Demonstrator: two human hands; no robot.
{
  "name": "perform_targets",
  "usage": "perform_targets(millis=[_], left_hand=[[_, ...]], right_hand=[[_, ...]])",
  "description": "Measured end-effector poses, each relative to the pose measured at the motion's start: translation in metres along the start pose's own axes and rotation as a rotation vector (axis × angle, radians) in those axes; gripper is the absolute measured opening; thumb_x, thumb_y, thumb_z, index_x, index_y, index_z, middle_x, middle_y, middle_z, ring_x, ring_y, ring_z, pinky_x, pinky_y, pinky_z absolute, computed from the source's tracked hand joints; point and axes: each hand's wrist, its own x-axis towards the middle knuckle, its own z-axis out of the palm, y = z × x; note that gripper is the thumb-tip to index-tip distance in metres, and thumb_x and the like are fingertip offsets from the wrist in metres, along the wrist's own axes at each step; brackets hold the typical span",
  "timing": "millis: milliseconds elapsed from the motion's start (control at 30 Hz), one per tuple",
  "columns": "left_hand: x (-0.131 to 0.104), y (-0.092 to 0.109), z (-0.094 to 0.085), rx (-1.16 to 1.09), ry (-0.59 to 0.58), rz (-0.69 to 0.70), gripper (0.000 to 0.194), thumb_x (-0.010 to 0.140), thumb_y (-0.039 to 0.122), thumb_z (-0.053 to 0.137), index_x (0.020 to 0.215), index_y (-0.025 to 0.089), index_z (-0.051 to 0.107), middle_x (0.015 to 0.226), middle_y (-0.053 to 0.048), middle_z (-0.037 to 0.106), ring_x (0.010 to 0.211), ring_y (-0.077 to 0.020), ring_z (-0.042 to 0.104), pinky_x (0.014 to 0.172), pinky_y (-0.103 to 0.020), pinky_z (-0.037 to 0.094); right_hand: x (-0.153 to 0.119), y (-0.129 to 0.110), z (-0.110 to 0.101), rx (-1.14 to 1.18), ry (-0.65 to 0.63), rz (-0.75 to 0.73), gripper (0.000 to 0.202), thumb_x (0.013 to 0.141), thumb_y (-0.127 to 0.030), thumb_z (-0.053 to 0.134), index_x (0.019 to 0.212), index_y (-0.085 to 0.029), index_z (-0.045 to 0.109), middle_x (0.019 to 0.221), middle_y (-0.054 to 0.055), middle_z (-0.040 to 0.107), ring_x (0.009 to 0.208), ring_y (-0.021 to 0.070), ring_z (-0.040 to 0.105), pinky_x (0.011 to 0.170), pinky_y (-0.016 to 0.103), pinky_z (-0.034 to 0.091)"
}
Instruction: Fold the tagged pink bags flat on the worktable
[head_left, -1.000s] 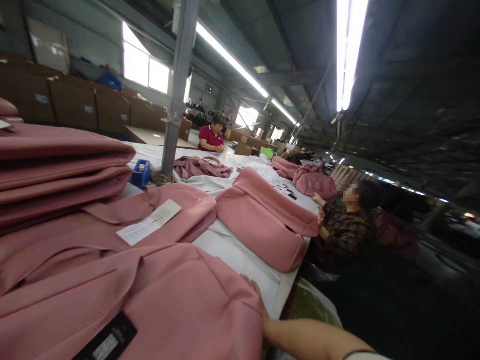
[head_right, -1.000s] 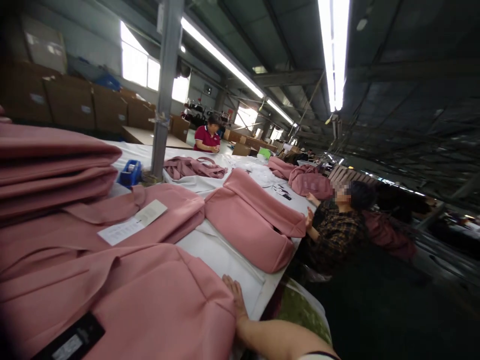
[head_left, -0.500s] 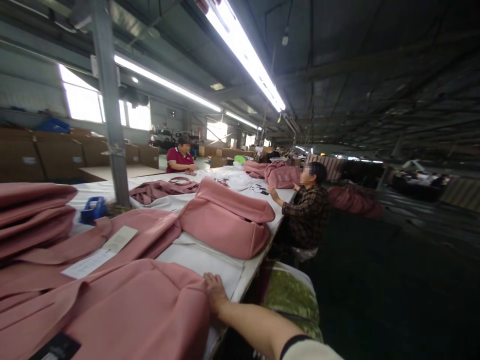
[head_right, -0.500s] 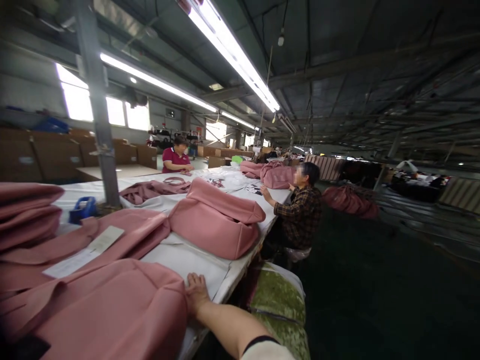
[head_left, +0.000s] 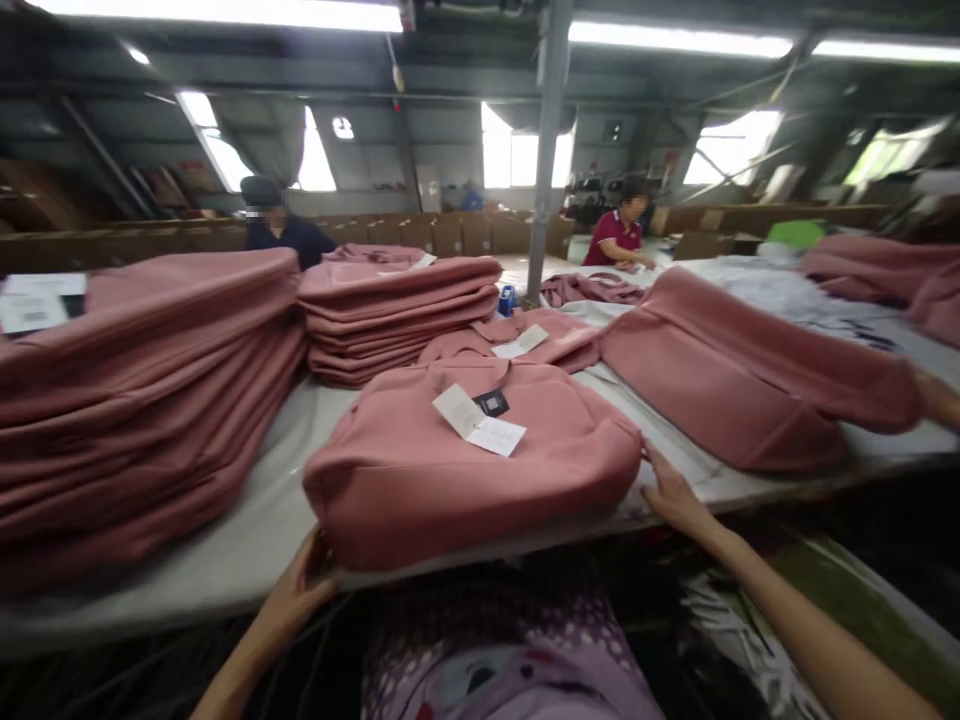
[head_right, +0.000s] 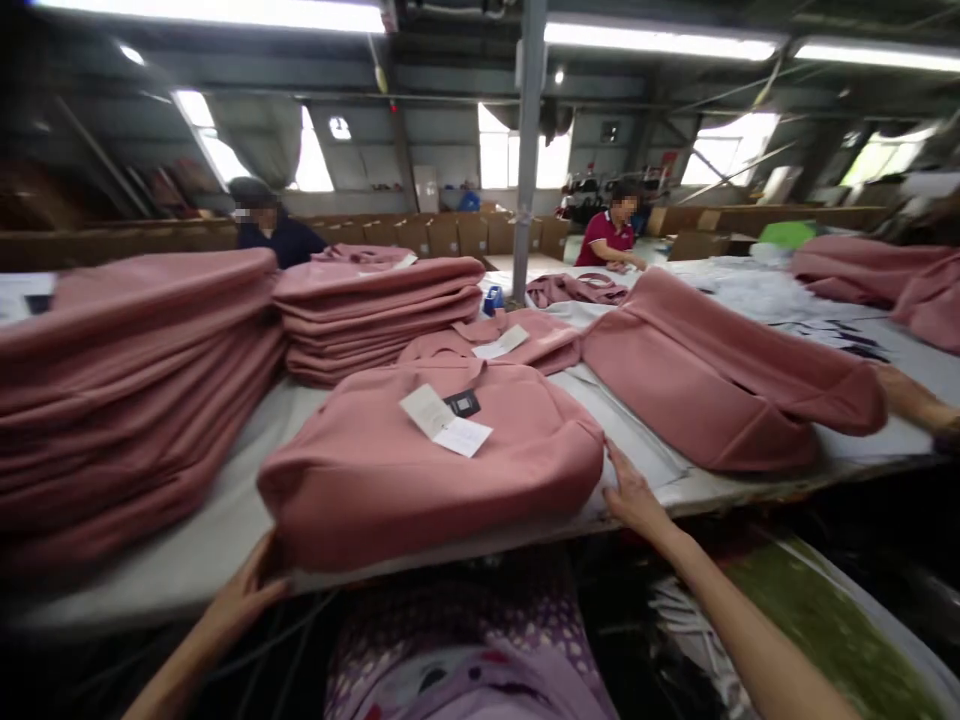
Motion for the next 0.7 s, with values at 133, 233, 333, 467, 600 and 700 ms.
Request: perform_targets(millis=[133,233,333,467,600,700], left_hand=[[-0.005,0.015,0.016,-0.020,0.009,-0.056,0.115,0.055,0.049,0.078,0.145,0.019,0.014,0.141,-0.018,0.041,0.127,-0.0351,0.045,0.104,-0.048,0.041],[0.017,0.044,0.038,0.048,0.247,-0.036,0.104,0.053,0.050,0.079,0.137,0.015,0.029,0.125,-0.017,0.053,0.113,-0.0348,0.055,0.092,-0.047,0.049],[0.045,0.067,0.031,0.048,0.319,0.004,0.075,0.059,0.053,0.075,0.119,0.017,0.046,0.103,-0.008,0.062,0.094,-0.0283,0.061,0.080,-0.039,0.052],[0.070,0.071,-0.003,0.047,0.321,0.079,0.058,0.066,0.056,0.068,0.107,0.018,0.052,0.093,-0.005,0.063,0.086,-0.0233,0.061,0.077,-0.034,0.051],[0.065,0.050,-0.018,0.044,0.197,0.045,0.066,0.063,0.063,0.065,0.106,0.015,0.052,0.090,-0.007,0.064,0.081,-0.0250,0.062,0.074,-0.038,0.052],[0.055,0.051,-0.022,0.201,0.337,0.098,0.095,0.055,0.070,0.067,0.126,0.013,0.042,0.115,-0.017,0.057,0.101,-0.0347,0.059,0.084,-0.050,0.050]], right_hand=[[-0.004,-0.020,-0.016,-0.182,-0.015,-0.350,0.089,0.073,-0.030,0.057,0.149,-0.021,0.012,0.153,0.011,0.020,0.140,0.0281,0.020,0.112,0.048,0.024],[0.029,-0.049,-0.012,-0.404,-0.081,-0.498,0.077,0.067,-0.030,0.065,0.139,-0.020,0.041,0.135,0.014,0.046,0.128,0.0329,0.037,0.107,0.049,0.029],[0.073,-0.074,-0.013,-0.523,-0.214,-0.498,0.049,0.063,-0.022,0.066,0.111,-0.024,0.066,0.099,0.010,0.062,0.101,0.0288,0.053,0.091,0.042,0.039],[0.095,-0.093,-0.029,-0.449,-0.271,-0.571,0.023,0.069,-0.037,0.067,0.090,-0.027,0.068,0.088,0.005,0.063,0.092,0.0238,0.055,0.087,0.038,0.037],[0.079,-0.087,-0.017,-0.428,-0.254,-0.516,0.052,0.062,-0.049,0.074,0.107,-0.024,0.064,0.100,0.008,0.061,0.098,0.0259,0.053,0.090,0.039,0.039],[0.073,-0.075,-0.004,-0.400,-0.319,-0.463,0.074,0.056,-0.053,0.078,0.119,-0.021,0.059,0.112,0.010,0.058,0.107,0.0282,0.050,0.096,0.041,0.038]])
